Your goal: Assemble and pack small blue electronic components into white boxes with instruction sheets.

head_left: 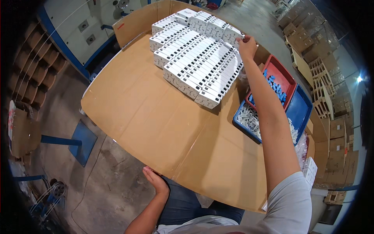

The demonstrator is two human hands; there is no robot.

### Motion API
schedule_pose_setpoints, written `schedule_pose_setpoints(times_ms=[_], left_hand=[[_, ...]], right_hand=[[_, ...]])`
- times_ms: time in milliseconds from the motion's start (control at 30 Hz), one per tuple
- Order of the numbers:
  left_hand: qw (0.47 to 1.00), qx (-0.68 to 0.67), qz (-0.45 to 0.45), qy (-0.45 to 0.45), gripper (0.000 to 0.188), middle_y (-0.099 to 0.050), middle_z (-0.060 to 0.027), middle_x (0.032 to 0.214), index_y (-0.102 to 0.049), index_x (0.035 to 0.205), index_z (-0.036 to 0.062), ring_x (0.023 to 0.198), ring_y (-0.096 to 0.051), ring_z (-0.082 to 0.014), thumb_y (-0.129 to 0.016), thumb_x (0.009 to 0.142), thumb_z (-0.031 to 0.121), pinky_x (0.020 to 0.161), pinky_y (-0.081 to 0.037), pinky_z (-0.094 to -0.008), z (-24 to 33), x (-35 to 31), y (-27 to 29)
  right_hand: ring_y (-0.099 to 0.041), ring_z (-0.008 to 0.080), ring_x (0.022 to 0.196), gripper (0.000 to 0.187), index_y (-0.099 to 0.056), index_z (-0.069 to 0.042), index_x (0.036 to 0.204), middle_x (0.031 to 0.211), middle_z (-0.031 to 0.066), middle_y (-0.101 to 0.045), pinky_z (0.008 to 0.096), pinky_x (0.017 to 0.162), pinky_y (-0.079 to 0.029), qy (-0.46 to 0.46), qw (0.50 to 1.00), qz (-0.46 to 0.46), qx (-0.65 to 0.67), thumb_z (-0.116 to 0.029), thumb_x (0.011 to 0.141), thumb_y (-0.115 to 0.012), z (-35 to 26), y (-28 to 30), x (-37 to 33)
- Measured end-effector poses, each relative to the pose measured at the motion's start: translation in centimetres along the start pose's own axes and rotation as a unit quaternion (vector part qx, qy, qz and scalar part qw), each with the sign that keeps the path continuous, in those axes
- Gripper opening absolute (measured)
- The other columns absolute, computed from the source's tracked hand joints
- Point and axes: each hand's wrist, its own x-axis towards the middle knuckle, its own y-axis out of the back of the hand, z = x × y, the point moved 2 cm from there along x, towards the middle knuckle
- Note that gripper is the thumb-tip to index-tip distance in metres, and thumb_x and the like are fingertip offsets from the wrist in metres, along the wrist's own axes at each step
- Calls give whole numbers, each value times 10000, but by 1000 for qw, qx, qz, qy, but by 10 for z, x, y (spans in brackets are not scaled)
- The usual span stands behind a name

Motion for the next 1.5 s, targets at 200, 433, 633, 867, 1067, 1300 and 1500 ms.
schedule_pose_setpoints(times_ms=[200,433,633,867,1067,1300,1500], left_hand=[[1000,-18,4,-13,508,-599,-51,1104,-513,1241,23,986,-564,-150,-321,1118,477,884,-450,-299,-1,5,-2],[1000,5,-13,1,574,-569,-107,1248,-492,1282,-15,1162,-529,-200,-314,1112,503,1038,-388,-347,4,1,-4],[1000,24,15,5,547,-559,-97,1203,-499,1226,5,1125,-524,-196,-322,1109,509,1021,-389,-348,2,-1,-6],[999,29,3,-13,530,-551,-94,1141,-496,1189,12,1098,-518,-197,-331,1107,509,1016,-384,-355,-4,1,-6],[1000,26,-11,2,667,-513,-153,1409,-433,1426,-43,1262,-505,-244,-342,1097,530,1095,-372,-368,0,3,-2],[999,17,1,-31,522,-563,-145,1229,-494,1247,-9,1144,-531,-234,-345,1115,473,1035,-403,-363,0,2,-8],[999,30,5,-40,570,-602,-155,1222,-509,1237,-17,1128,-559,-246,-365,1101,518,1022,-419,-361,6,-4,-14]], right_hand=[[-685,290,834,376,-647,-9,975,876,137,-706,400,808,-535,5,1000,10,-6,-195,755,-889,11,-29,-2],[-666,298,841,393,-619,-3,945,880,138,-686,411,791,-534,-44,999,25,4,-223,762,-889,15,-42,-10],[-658,315,839,409,-599,-3,940,873,147,-672,423,800,-531,-43,999,27,-18,-266,779,-867,25,-46,-8],[-658,314,868,416,-613,0,955,873,146,-673,432,811,-528,-46,999,17,-16,-283,781,-863,23,-43,-8],[-667,306,885,417,-626,-1,995,898,134,-681,428,819,-532,-47,999,10,-8,-266,773,-860,14,-25,-20],[-694,308,832,264,-656,-9,936,858,152,-700,432,780,-547,14,1000,5,-7,-201,811,-788,-3,30,-51],[-697,216,735,190,-678,18,927,818,142,-724,343,701,-543,-29,981,-118,149,-162,888,-724,-39,113,-173]])
